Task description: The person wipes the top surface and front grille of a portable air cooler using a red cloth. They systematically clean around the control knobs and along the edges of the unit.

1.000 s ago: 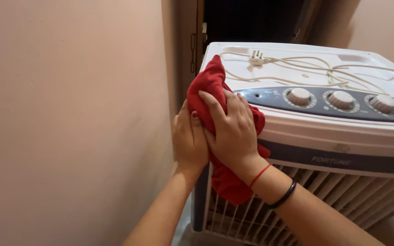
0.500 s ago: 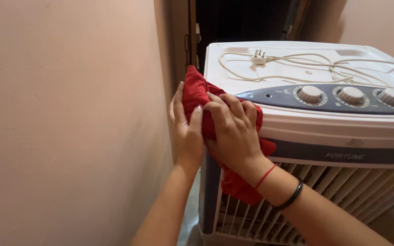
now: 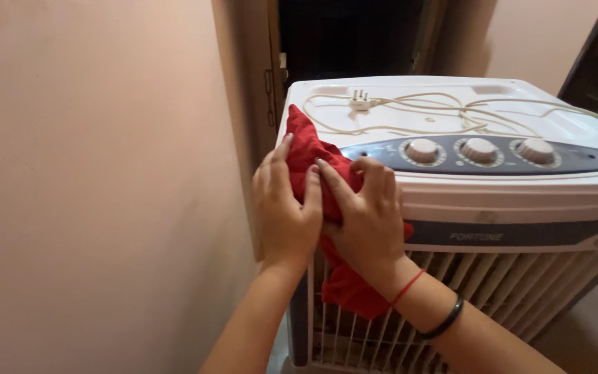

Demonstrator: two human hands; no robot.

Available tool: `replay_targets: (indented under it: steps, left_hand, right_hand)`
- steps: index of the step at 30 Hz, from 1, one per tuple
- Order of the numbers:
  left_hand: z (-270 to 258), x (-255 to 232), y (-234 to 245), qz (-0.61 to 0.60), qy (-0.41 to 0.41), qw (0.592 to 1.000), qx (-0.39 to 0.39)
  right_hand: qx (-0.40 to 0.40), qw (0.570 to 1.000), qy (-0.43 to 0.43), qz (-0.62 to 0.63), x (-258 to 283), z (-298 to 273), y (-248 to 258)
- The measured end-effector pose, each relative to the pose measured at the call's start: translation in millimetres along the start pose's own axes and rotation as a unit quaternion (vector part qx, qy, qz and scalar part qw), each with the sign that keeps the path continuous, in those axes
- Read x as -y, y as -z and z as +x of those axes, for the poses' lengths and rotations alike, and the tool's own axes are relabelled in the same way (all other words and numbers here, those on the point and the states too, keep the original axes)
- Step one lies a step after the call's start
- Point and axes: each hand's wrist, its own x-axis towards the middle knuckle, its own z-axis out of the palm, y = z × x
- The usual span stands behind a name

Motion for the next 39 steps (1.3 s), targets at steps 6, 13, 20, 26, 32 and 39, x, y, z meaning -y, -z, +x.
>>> replay_targets:
  steps: [6,13,20,26,32,39]
  left_hand:
    - [-16,-41,-48,0.001,-0.078,0.997,-0.026]
    - [-38,-92,-120,-0.029,-0.065,0.997,-0.021]
    - [-62,-159,-186,-0.026,-0.047,0.998,0.04]
    - [-90,-204,-236,-0.125,-0.064,0.986,0.085]
    - [-122,-235,-279,-0.111,-0.097,0.983,0.114]
    - [-160,-264,-284,-0.125,-0.009,0.976,0.178]
  right_hand:
    - [-0.007,1.0,-0.001,0.014,-52,-16,39]
    - [-0.055,0.996,-0.053,0.039,-128,-44,86]
    - [-0.097,0.985,-0.14,-0.032,-204,-71,129]
    - [-0.115,0.978,-0.173,0.012,-261,-92,159]
    - [-0.062,0.966,-0.25,0.022,-307,-101,189]
    - [-0.08,0.962,-0.243,0.099,-347,-110,202]
